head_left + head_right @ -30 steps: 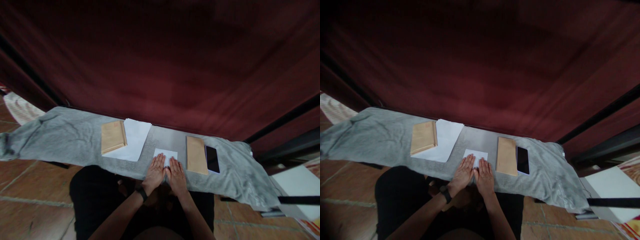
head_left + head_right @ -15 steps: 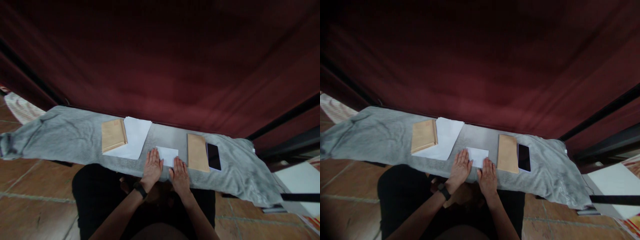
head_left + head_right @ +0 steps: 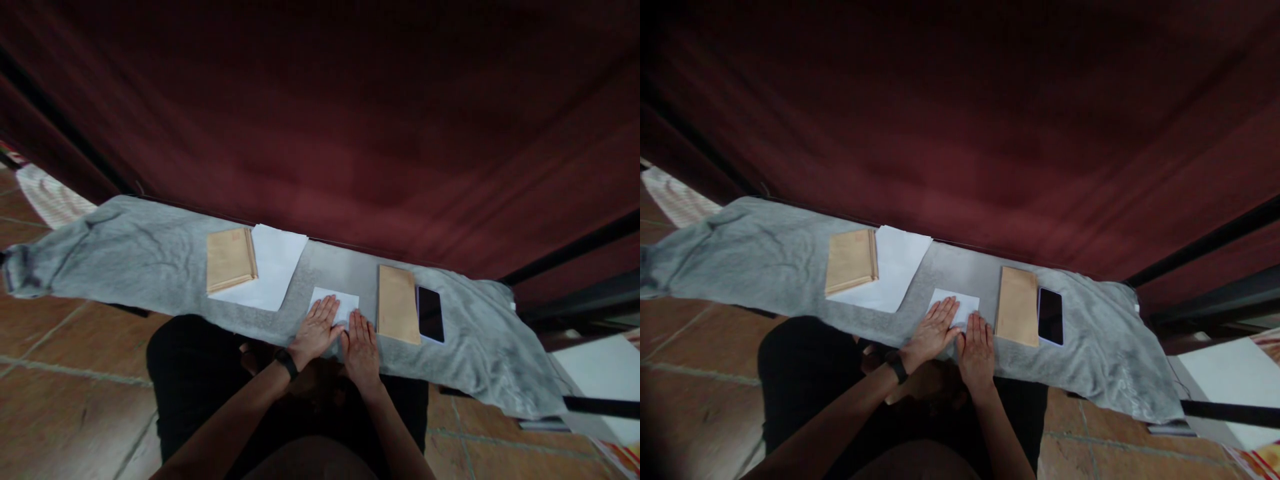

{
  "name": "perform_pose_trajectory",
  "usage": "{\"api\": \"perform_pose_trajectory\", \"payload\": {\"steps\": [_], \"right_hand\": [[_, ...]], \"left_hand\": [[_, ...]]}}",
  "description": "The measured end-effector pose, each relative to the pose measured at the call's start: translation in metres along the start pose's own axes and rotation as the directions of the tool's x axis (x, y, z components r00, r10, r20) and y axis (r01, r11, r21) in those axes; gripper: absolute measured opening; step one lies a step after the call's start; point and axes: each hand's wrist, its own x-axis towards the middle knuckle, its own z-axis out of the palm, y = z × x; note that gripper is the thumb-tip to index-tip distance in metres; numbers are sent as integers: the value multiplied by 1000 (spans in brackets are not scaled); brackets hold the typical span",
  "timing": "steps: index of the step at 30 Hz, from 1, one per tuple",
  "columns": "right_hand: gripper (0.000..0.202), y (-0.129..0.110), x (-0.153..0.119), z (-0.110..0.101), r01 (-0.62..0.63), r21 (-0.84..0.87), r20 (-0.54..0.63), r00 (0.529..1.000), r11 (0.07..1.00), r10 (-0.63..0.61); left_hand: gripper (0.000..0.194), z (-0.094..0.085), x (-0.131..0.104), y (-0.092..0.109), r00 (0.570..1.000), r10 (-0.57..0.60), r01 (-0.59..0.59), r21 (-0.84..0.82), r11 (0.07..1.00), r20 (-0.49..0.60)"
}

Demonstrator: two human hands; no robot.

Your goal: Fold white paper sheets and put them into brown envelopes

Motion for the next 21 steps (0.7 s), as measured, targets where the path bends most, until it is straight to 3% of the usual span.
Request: {"api": "perform_pose_trajectory", "payload": {"steps": [4, 11, 21], "right_hand": [[54, 2, -1, 1, -4, 11, 20, 1000, 1000, 4], [55, 3, -2, 2, -9, 39, 21, 1000, 999, 9], [53, -20, 39, 13, 27, 188, 66, 997, 982, -40]], "left_hand": [[63, -1, -4, -7, 993, -114, 115, 32, 993, -27], [65, -1, -5, -8, 992, -130, 130, 36, 991, 3], [64, -1, -4, -7, 991, -123, 124, -15, 992, 52]]}}
